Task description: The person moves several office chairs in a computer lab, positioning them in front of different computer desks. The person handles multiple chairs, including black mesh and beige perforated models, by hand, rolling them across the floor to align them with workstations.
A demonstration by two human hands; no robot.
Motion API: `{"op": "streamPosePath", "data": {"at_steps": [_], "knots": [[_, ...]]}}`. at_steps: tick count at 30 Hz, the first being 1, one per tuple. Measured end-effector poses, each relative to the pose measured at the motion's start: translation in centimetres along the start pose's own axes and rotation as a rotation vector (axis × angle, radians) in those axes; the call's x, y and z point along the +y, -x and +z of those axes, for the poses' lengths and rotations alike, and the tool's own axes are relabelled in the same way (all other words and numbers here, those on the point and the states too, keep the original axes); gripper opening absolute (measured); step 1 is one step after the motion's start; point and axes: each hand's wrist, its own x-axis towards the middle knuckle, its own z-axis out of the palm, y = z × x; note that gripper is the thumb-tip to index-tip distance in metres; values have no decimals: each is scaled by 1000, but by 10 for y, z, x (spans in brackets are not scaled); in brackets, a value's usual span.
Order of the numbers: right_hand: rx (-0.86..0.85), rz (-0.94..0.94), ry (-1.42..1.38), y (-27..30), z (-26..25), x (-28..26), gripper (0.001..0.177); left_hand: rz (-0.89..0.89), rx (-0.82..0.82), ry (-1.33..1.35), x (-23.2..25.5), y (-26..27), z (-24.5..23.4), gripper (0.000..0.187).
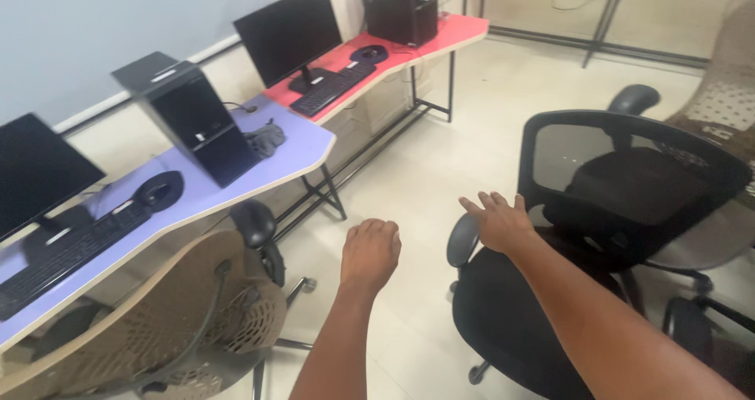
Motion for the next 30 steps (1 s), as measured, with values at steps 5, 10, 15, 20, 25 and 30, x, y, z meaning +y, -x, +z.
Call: {"op": "streamPosePath", "data": {"at_steps": [5, 10, 15, 20, 25, 30], "knots": [[45, -2, -28, -3, 2, 24, 79, -7, -22, 39, 8, -37, 15, 16], [34, 54, -16, -6, -6, 55, 78, 24, -70, 28, 21, -57, 27, 16], [13, 137, -50, -18, -1, 93, 81, -23, -48, 42, 38, -83, 39, 17], [43, 107, -81, -43, 17, 128, 82, -72, -62, 52, 61, -106, 63, 18], [-6, 158, -127, -76, 28, 192, 85, -96, -89, 34, 98, -137, 87, 17], [-1, 224, -124, -105, 65, 265, 81, -6, -222, -39, 169, -178, 126, 19]]}}
